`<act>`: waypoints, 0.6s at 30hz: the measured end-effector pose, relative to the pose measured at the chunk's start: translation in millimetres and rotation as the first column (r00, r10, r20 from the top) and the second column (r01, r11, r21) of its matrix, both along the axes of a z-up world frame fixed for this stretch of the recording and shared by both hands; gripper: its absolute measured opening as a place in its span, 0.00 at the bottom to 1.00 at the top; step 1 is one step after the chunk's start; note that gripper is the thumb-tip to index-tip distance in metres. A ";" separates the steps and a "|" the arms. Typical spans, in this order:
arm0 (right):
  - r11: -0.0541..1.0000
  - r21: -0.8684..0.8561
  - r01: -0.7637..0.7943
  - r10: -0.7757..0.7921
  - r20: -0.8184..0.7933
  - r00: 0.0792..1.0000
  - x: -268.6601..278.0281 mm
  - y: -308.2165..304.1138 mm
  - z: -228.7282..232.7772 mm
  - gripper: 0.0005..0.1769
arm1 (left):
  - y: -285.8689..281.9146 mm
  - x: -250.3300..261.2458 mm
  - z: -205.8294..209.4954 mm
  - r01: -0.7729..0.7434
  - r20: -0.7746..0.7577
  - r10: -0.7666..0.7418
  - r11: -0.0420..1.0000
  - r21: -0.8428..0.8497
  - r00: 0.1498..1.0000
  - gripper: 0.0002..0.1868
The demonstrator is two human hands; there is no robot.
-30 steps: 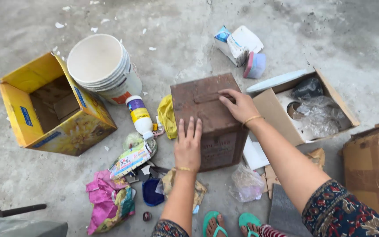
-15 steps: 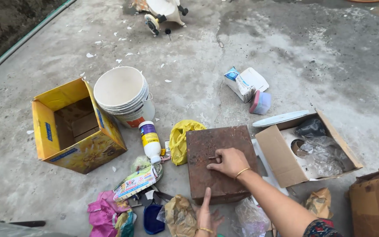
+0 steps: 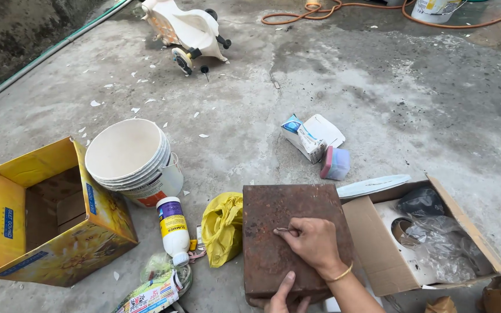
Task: Organizing various electronic components and household items from a large metal trunk and several boxes.
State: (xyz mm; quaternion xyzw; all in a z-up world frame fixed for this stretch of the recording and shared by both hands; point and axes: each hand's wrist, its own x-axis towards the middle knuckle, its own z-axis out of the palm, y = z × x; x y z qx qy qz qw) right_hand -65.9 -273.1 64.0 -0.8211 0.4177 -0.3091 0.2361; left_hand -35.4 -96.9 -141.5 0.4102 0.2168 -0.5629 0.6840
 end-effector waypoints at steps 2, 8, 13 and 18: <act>0.969 -0.178 -0.169 0.163 -0.048 0.985 16.3 -24.0 1.5 0.19 | -65.6 3.7 56.4 -0.053 -0.010 0.053 0.998 -0.017 0.999 0.33; 0.991 -0.058 0.122 -0.131 -0.186 0.974 21.5 -49.7 -9.7 0.19 | -99.2 56.6 135.9 0.098 0.246 -0.081 0.993 -0.058 0.966 0.48; 0.980 -0.190 0.052 -0.102 -0.263 0.960 -0.4 -73.2 -37.0 0.31 | -101.4 94.8 5.4 0.302 0.612 -0.300 0.948 0.104 0.732 0.38; 0.945 -0.325 -0.047 -0.077 -0.360 0.930 -7.1 -60.5 -43.4 0.42 | -95.8 122.9 72.1 -0.294 0.788 -0.582 0.803 0.519 -0.198 0.18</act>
